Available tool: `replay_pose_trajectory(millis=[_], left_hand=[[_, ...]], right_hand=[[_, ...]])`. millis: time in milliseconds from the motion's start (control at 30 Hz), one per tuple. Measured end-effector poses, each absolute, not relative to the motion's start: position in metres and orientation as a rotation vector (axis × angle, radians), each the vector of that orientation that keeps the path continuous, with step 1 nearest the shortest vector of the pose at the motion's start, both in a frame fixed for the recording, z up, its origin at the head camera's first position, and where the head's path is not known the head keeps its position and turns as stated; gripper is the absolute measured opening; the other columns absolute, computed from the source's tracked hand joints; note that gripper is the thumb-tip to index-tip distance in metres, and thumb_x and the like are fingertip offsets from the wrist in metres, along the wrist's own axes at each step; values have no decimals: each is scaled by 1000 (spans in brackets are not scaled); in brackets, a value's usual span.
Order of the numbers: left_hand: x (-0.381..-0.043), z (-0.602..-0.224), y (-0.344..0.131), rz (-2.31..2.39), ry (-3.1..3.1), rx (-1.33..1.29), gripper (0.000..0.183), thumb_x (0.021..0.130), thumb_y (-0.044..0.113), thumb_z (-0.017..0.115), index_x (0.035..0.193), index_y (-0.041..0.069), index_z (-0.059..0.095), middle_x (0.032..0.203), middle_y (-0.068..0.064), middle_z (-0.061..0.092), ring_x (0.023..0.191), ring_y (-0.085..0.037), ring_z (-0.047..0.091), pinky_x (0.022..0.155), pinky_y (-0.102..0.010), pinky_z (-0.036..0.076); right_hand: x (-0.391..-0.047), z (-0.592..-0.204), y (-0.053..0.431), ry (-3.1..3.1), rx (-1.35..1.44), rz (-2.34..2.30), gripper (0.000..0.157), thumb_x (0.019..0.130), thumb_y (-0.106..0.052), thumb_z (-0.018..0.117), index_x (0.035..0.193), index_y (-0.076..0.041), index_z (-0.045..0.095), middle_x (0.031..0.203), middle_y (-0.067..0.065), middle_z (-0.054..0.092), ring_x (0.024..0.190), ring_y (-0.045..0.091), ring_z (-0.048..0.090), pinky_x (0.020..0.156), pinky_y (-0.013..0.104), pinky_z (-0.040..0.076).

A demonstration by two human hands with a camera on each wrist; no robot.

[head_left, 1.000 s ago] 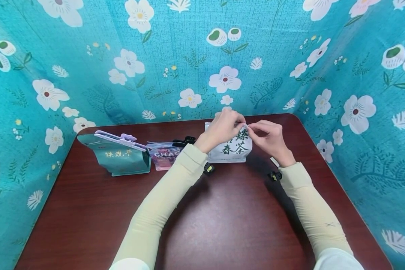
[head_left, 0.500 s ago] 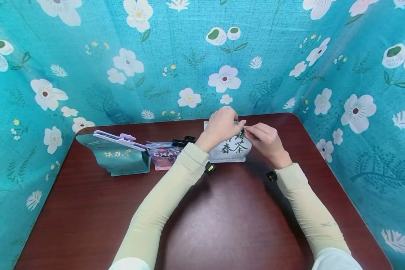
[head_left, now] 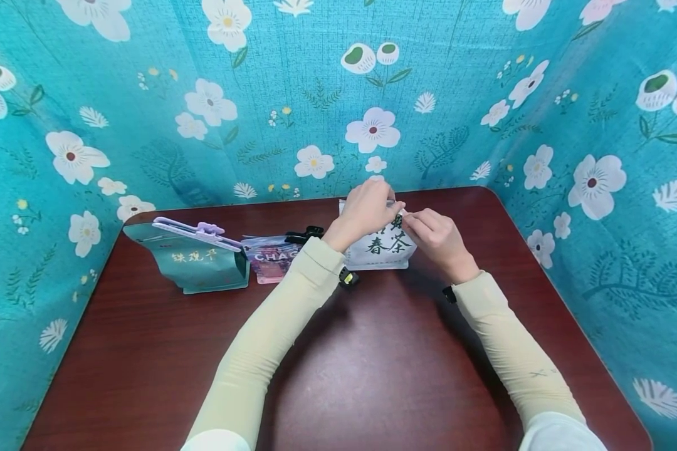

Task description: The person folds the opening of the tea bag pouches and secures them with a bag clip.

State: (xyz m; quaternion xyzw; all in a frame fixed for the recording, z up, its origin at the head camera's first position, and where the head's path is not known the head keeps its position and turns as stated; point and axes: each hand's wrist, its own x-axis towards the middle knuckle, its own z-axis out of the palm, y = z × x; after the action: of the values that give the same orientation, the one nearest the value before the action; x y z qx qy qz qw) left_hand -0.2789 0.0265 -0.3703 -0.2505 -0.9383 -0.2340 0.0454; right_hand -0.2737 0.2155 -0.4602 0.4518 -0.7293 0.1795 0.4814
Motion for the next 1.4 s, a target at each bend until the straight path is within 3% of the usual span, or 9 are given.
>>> replay_pose_trajectory(millis=[367,567,733,933,1067,1200,1400], left_hand=[[-279,-372,26,-666,-2848,-821,33,103,29,61,76,11,70,60,0,50,54,-13,47,49,-23,30],[-281,-376,24,-652,-2835,-862,25,103,26,61,97,8,77,82,-4,67,69,-16,61,59,-26,44],[-283,-380,22,-590,-2800,-939,25,103,25,61,108,8,78,97,-5,72,86,-18,67,73,-30,52],[-284,-380,21,-553,-2767,-1048,24,104,25,60,105,12,80,88,-2,71,79,-15,61,70,-30,46],[-284,-380,21,-559,-2751,-1099,25,104,25,60,97,12,80,78,0,69,74,-14,57,69,-29,43],[-285,-382,20,-547,-2728,-1123,26,103,24,61,90,12,80,71,1,65,73,-14,55,70,-29,42],[-286,-384,16,-521,-2669,-1154,27,103,20,62,83,11,77,66,0,57,71,-15,52,65,-28,39]], right_hand=[[-272,-464,211,-1830,1063,425,25,74,11,82,98,9,75,82,18,71,66,29,66,63,41,58],[-275,-468,213,-1851,1078,511,31,72,11,84,101,8,75,88,19,73,74,30,70,70,43,59],[-278,-472,217,-1854,1093,579,40,66,11,88,103,5,77,90,17,75,76,28,72,72,42,59],[-283,-470,218,-1863,1003,863,36,63,11,90,95,1,80,86,14,77,74,26,71,82,24,56],[-289,-467,221,-1896,900,1045,37,60,7,94,94,2,79,86,14,76,72,25,68,81,13,50],[-295,-465,225,-2014,870,1174,36,62,3,94,95,0,80,88,13,77,73,22,69,78,12,50],[-291,-448,226,-2275,881,1340,18,73,6,88,89,2,80,83,16,76,77,3,67,71,16,51]])
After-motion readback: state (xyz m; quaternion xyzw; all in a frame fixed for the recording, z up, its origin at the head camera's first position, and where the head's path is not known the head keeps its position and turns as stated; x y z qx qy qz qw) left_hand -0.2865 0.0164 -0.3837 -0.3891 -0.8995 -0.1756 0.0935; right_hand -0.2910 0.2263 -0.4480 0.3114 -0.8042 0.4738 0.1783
